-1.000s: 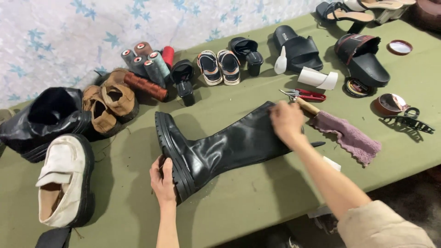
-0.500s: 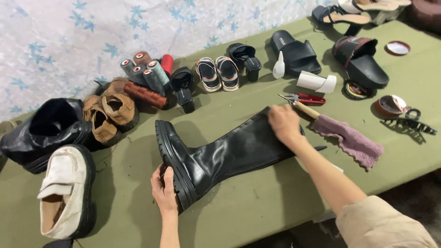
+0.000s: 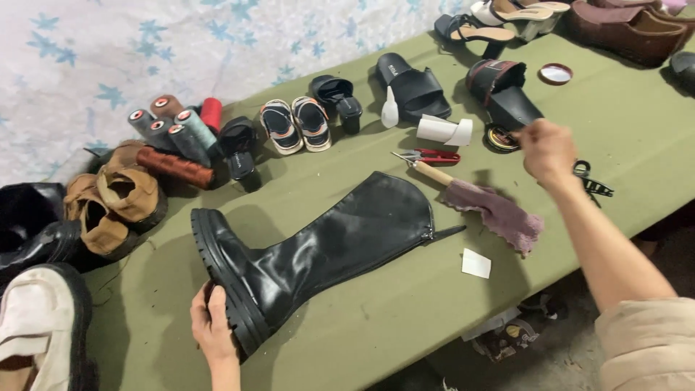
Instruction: The person picks up a black leather boot and wipes its surface with a cloth. They rotate the boot to clean different sides, including the sole and the upper shaft, while other shoes and tools remain on the table.
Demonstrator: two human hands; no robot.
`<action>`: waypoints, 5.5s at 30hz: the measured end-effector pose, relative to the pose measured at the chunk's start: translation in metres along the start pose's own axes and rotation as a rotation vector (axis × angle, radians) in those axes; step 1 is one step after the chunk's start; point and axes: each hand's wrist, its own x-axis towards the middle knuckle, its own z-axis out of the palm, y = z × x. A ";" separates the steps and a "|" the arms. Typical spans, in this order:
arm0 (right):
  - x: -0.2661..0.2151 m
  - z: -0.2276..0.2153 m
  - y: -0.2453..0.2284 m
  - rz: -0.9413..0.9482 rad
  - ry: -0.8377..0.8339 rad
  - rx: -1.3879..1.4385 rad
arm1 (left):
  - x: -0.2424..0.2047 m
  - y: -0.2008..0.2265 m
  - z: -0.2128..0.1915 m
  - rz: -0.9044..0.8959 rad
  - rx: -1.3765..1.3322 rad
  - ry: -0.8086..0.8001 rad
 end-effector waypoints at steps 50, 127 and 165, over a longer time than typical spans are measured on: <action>-0.262 0.113 -0.251 -0.682 -0.297 -0.101 | 0.000 -0.007 0.000 0.075 -0.068 -0.026; -0.366 0.100 -0.301 -0.809 -0.346 0.288 | 0.005 -0.013 0.002 0.089 -0.030 -0.007; -0.167 0.043 -0.153 -0.179 -0.331 -0.063 | -0.003 0.011 0.000 -0.064 -0.060 -0.013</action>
